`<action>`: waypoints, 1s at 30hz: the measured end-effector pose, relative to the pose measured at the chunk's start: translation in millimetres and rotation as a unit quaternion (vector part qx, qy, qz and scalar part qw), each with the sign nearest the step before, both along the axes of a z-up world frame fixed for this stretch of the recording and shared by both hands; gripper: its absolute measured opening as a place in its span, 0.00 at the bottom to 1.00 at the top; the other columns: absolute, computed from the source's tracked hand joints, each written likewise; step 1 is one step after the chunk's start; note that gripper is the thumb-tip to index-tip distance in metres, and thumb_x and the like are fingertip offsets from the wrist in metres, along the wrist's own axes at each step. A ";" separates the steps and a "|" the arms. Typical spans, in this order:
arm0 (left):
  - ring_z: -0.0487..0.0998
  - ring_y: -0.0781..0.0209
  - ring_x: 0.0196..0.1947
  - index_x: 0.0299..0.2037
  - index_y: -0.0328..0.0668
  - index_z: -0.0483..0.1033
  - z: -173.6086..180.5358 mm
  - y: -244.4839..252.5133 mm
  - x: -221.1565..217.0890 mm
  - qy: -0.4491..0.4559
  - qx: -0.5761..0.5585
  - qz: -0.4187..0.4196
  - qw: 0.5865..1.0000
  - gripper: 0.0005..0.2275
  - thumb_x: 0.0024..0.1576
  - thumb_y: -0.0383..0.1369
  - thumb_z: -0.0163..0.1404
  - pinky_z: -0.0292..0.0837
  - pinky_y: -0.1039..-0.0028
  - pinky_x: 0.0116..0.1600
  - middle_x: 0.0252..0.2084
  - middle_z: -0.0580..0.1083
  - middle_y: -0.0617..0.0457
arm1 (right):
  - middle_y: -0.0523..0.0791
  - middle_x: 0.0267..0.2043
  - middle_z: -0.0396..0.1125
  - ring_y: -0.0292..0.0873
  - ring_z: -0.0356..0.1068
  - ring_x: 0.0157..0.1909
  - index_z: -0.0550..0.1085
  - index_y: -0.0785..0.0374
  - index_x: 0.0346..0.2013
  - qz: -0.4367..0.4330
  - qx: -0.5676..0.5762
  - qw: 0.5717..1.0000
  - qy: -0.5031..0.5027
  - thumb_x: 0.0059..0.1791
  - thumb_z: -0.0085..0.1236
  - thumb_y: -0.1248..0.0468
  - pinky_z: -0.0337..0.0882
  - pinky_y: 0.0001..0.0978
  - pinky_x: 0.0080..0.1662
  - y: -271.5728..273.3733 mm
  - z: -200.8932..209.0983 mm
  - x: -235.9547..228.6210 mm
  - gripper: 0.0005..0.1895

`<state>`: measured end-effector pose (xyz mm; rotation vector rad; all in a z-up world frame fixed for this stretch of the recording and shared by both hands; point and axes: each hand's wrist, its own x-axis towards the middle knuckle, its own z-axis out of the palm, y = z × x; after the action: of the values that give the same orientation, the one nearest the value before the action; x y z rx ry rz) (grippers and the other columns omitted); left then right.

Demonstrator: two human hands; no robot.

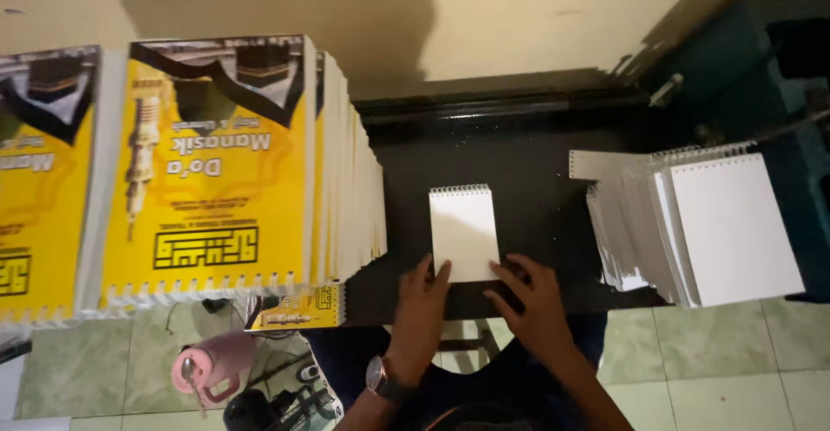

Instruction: The person takes a stack of white paper sheets and places them inside a yellow spiral-bound cover. They fold the cover over the pages to create a notebook and place it on a growing stack of finished notebooks on the table.

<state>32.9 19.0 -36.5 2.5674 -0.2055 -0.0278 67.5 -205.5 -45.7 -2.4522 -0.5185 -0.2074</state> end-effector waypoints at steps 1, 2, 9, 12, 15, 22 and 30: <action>0.65 0.38 0.58 0.68 0.40 0.65 0.2 -1.2 -1.0 -0.006 -0.019 0.010 1.000 0.25 0.57 0.20 0.46 0.68 0.58 0.59 0.68 0.61 0.34 | 0.47 0.61 0.65 0.49 0.65 0.53 0.76 0.48 0.60 0.001 0.010 0.999 -0.032 0.46 0.69 0.60 0.67 0.42 0.56 1.7 1.5 -0.2 0.27; 0.65 0.40 0.58 0.69 0.39 0.64 0.6 -1.6 0.8 -0.016 -0.038 0.022 0.999 0.24 0.60 0.20 0.49 0.70 0.61 0.57 0.69 0.61 0.36 | 0.47 0.59 0.68 0.49 0.67 0.52 0.78 0.50 0.58 0.005 0.020 0.998 -0.068 0.47 0.68 0.64 0.68 0.43 0.54 4.5 3.0 3.2 0.23; 0.66 0.37 0.58 0.71 0.38 0.62 -1.5 -2.8 32.4 -0.031 -0.029 0.010 0.999 0.30 0.55 0.10 0.43 0.69 0.57 0.58 0.70 0.59 0.29 | 0.48 0.55 0.69 0.51 0.68 0.52 0.77 0.59 0.56 0.004 0.037 0.993 -0.109 0.50 0.64 0.68 0.67 0.43 0.55 18.2 -8.7 37.9 0.19; 0.71 0.39 0.60 0.69 0.40 0.65 -0.3 -2.0 59.9 -0.048 -0.003 0.037 0.998 0.25 0.60 0.19 0.48 0.75 0.58 0.58 0.64 0.64 0.33 | 0.49 0.48 0.75 0.52 0.75 0.47 0.83 0.55 0.46 -0.042 0.075 0.987 -0.133 0.46 0.67 0.71 0.74 0.45 0.49 29.0 -3.6 64.4 0.14; 0.72 0.36 0.59 0.67 0.38 0.68 -13.9 1.4 84.9 -0.065 -0.008 0.047 0.997 0.22 0.61 0.19 0.47 0.74 0.53 0.59 0.64 0.65 0.33 | 0.49 0.46 0.76 0.53 0.75 0.44 0.84 0.56 0.45 -0.043 0.100 0.985 -0.131 0.48 0.67 0.68 0.76 0.45 0.47 36.0 -0.7 88.2 0.11; 0.72 0.42 0.59 0.71 0.42 0.64 13.7 3.5 126.1 0.000 -0.119 0.104 0.988 0.26 0.61 0.16 0.45 0.72 0.59 0.59 0.65 0.64 0.34 | 0.48 0.48 0.76 0.55 0.76 0.48 0.84 0.52 0.43 -0.042 0.071 0.991 -0.105 0.50 0.64 0.67 0.76 0.47 0.50 38.8 -19.9 129.2 0.09; 0.70 0.41 0.57 0.68 0.39 0.68 11.2 4.1 122.8 -0.104 -0.016 0.077 0.991 0.26 0.57 0.16 0.51 0.72 0.60 0.59 0.62 0.66 0.37 | 0.47 0.47 0.77 0.55 0.76 0.48 0.84 0.48 0.43 0.002 0.096 0.990 -0.102 0.51 0.62 0.62 0.76 0.48 0.49 26.3 -23.4 142.3 0.08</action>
<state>155.7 23.1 -25.3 2.5446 -0.0835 0.2994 209.8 -179.2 -69.1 -2.2532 -0.5633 -0.4886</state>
